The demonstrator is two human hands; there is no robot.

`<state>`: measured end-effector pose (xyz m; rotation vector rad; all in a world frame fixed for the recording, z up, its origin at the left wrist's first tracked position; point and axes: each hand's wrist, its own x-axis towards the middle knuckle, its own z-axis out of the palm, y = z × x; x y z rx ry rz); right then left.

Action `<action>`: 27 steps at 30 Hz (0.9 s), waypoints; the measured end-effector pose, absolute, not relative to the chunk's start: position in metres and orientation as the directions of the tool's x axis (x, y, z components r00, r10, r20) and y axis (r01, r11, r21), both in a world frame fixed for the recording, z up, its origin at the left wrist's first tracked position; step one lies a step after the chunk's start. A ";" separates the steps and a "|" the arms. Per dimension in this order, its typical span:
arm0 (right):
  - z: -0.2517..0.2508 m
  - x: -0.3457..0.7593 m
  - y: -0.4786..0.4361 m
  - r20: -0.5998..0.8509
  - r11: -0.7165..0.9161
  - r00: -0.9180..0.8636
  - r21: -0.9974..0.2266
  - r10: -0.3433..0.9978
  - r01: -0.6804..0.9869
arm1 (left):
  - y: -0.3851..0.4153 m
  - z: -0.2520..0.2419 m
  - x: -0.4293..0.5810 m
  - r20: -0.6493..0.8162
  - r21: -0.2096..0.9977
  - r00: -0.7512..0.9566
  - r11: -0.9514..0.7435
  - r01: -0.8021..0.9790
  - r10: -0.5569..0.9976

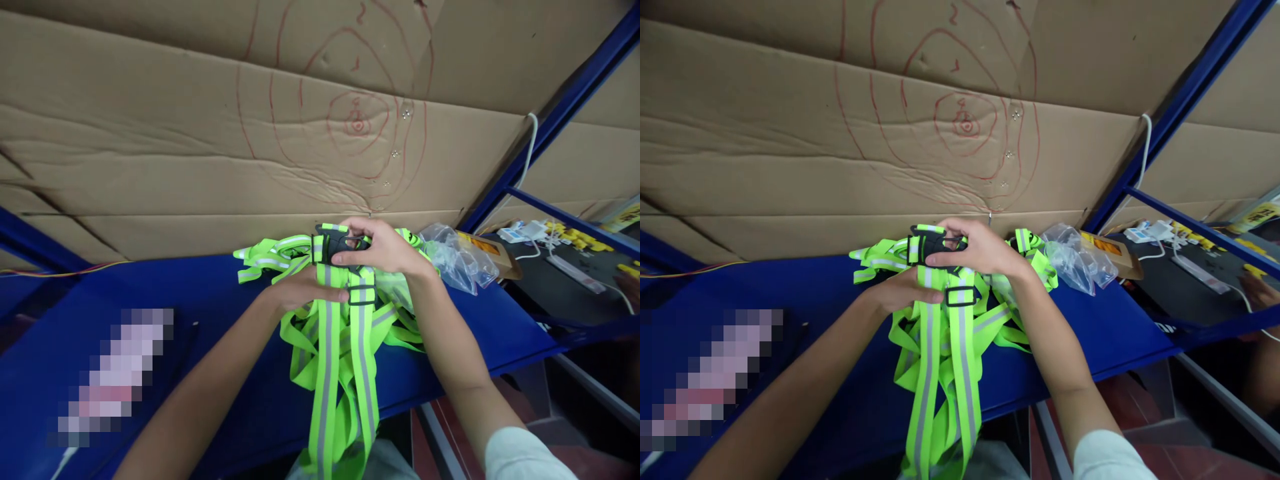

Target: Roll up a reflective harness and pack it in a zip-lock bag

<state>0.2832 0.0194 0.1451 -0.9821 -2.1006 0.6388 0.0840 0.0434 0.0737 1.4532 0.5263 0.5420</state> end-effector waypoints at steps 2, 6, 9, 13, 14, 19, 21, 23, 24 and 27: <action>0.141 0.283 0.025 0.490 0.657 -0.437 -0.563 0.754 0.502 | 0.041 0.071 0.093 -0.030 0.988 0.690 0.128 -0.091 0.723; 0.133 0.277 0.027 0.598 0.721 -0.460 -0.318 0.656 0.615 | 0.038 0.070 0.110 -0.059 0.974 0.540 0.167 -0.153 0.839; 0.130 0.268 0.025 0.628 0.721 -0.459 -0.247 0.628 0.648 | 0.037 0.070 0.112 -0.069 0.967 0.516 0.183 -0.174 0.854; 0.133 0.270 0.022 0.644 0.710 -0.388 -0.363 0.660 0.604 | 0.032 0.071 0.107 -0.027 0.961 0.599 0.185 -0.205 0.801; 0.135 0.274 0.021 0.634 0.696 -0.366 -0.408 0.681 0.591 | 0.032 0.071 0.105 -0.003 0.962 0.641 0.178 -0.209 0.768; 0.146 0.293 0.016 0.618 0.667 -0.323 -0.472 0.716 0.576 | 0.043 0.078 0.091 0.035 0.998 0.712 0.014 -0.062 0.701; 0.145 0.289 0.016 0.660 0.691 -0.334 -0.400 0.673 0.602 | 0.047 0.084 0.084 0.030 0.998 0.692 0.010 -0.054 0.722; 0.138 0.277 0.016 0.690 0.697 -0.363 -0.287 0.626 0.657 | 0.049 0.090 0.078 0.064 0.989 0.672 0.046 -0.144 0.738; 0.133 0.270 0.017 0.700 0.684 -0.370 -0.231 0.611 0.691 | 0.050 0.094 0.075 0.084 0.980 0.665 0.060 -0.191 0.742; 0.118 0.250 0.020 0.739 0.606 -0.332 -0.128 0.586 0.785 | 0.051 0.103 0.071 0.132 0.959 0.632 0.062 -0.275 0.764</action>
